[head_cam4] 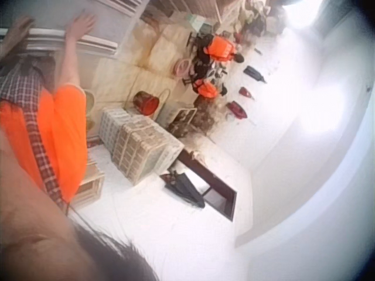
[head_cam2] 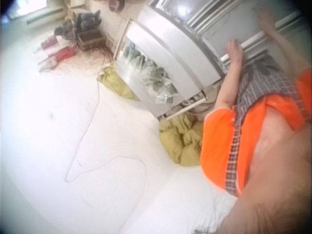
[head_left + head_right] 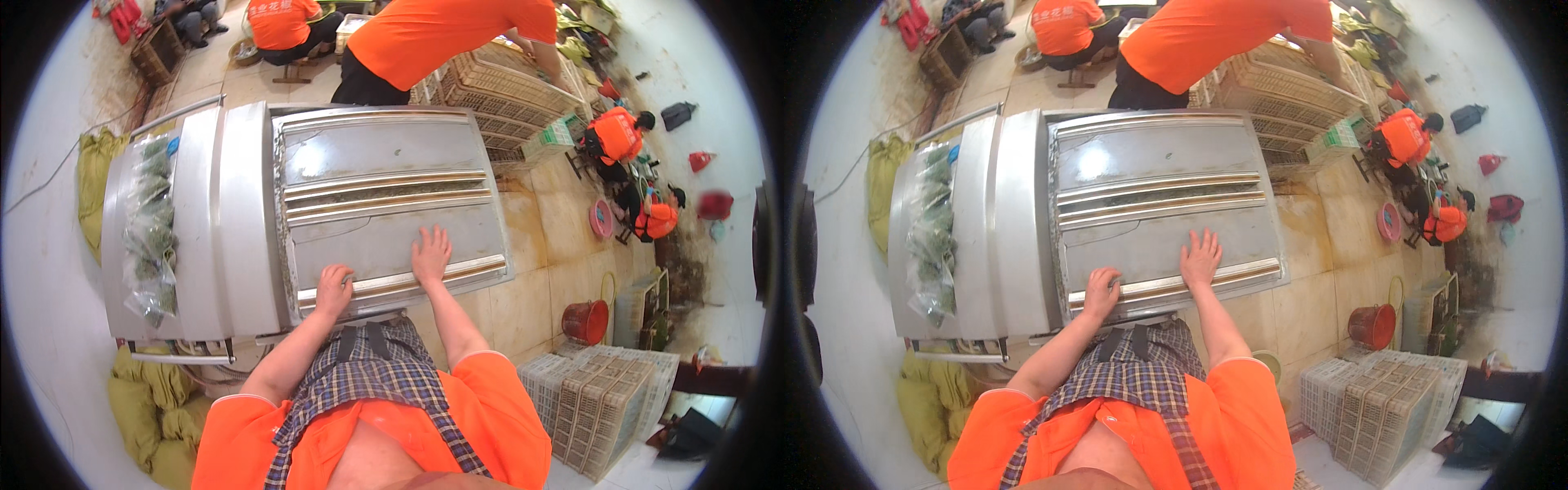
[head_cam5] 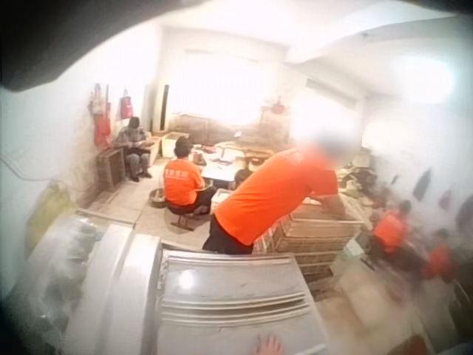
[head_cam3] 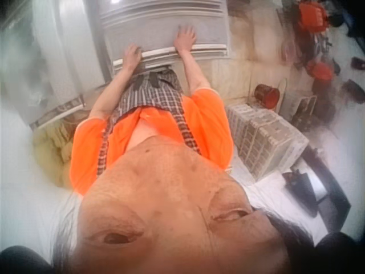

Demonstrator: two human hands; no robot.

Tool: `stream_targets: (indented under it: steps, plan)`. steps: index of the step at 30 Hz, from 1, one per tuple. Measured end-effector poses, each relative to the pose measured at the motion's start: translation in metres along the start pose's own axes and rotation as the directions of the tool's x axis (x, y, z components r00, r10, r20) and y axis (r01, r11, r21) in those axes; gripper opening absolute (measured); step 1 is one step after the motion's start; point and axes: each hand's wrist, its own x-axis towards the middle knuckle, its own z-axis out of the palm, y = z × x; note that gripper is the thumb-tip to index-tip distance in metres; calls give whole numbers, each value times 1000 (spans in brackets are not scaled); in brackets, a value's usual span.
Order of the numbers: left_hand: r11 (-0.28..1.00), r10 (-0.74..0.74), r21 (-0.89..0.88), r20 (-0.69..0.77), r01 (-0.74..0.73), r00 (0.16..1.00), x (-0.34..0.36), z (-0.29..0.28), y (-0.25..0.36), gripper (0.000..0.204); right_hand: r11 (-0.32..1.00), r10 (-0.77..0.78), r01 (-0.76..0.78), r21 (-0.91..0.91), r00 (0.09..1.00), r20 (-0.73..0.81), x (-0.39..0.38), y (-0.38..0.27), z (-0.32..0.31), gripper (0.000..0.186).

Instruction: The person places small portions of green leafy vegetables into clear plastic bags on a stainless steel tray. They then move the filled bags into a plastic crate. The process is repeated with multiple bags.

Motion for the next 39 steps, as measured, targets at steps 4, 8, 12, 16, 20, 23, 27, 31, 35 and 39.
stream_targets:
  steps: [4,8,12,16,20,23,27,31,35,39]
  plan:
    - [996,88,8,-60,-87,994,30,8,18,25,996,-17,6,94,993,115,18,21,-8,38]
    - [989,144,35,-60,-142,988,71,35,40,28,742,218,-314,592,949,229,73,81,-16,30]
    - [976,196,107,-49,-190,979,114,91,68,33,525,351,-357,773,918,185,183,160,-23,30]
    - [971,179,165,-15,-174,984,159,154,109,45,361,422,-492,792,843,332,319,218,-18,33]
    - [979,74,193,3,-74,997,183,198,126,53,120,349,-656,745,730,587,435,225,-15,42]
    - [941,87,321,77,-108,993,189,218,130,52,-41,352,-684,728,672,651,517,256,-8,49]
    - [930,4,365,93,-38,996,192,220,132,50,-235,369,-701,673,576,729,606,242,-25,61]
    - [921,-29,388,113,-17,993,195,221,134,51,-311,238,-617,723,686,688,649,237,-30,73]
    - [920,-37,391,123,-14,992,199,225,129,52,-464,193,-597,655,653,732,690,233,-26,78]
    - [913,-56,407,105,8,993,195,225,126,52,-547,241,-604,580,549,800,719,208,-36,67]
